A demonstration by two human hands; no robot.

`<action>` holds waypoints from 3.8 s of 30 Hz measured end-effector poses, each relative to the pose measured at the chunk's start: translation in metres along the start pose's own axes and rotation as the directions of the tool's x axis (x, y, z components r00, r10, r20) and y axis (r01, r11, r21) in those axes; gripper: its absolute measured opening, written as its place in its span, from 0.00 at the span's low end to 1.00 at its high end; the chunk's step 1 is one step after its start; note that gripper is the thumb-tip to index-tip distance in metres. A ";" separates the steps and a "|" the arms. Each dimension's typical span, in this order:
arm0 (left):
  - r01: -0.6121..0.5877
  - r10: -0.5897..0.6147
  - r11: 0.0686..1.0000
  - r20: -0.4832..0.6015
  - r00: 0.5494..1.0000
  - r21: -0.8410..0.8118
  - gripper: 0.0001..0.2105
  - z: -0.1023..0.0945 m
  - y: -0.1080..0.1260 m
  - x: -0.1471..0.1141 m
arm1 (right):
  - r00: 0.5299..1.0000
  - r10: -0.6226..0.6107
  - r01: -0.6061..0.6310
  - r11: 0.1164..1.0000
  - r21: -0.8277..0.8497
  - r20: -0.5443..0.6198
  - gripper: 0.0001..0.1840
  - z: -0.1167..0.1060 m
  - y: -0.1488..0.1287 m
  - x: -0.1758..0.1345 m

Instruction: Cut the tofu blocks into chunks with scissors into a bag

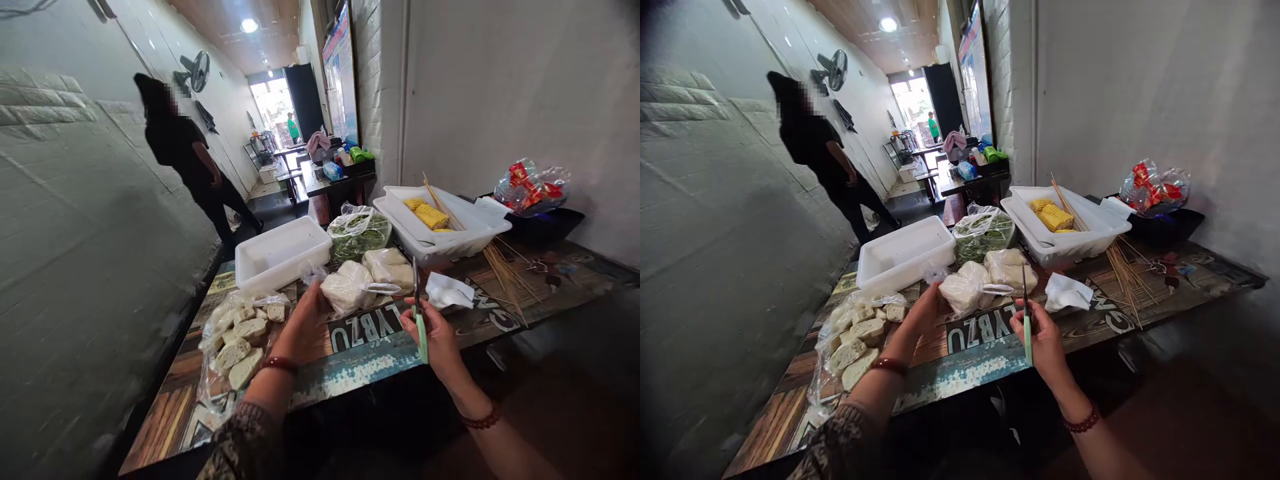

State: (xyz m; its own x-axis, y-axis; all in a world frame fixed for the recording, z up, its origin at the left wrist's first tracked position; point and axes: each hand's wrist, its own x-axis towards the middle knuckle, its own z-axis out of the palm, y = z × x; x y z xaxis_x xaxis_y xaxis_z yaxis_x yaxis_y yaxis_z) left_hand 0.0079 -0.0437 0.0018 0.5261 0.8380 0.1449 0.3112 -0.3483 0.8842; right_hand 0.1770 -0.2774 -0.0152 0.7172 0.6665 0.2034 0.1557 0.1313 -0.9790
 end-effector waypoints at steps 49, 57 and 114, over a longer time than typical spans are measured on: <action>-0.012 -0.043 0.865 -0.098 0.994 -0.501 0.18 -0.064 0.022 -0.115 | 0.797 -0.280 0.453 0.864 -0.222 0.536 0.23 0.115 -0.056 0.049; -0.295 0.294 0.955 -0.073 0.953 -0.011 0.07 -0.050 0.017 -0.093 | 0.879 -0.140 0.182 0.982 -0.049 0.455 0.22 0.120 -0.064 0.050; -0.206 0.154 0.961 -0.265 0.952 -0.182 0.04 -0.023 0.037 -0.099 | 0.879 -0.039 -0.054 0.982 0.182 0.474 0.24 0.127 -0.058 0.012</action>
State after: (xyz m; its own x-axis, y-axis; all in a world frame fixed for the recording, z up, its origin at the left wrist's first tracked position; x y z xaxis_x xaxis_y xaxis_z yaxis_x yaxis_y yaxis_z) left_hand -0.0511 -0.1298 0.0309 0.3386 0.8554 0.3921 0.0467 -0.4315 0.9009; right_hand 0.0903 -0.1845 0.0430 0.3023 0.9291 0.2129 -0.0097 0.2264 -0.9740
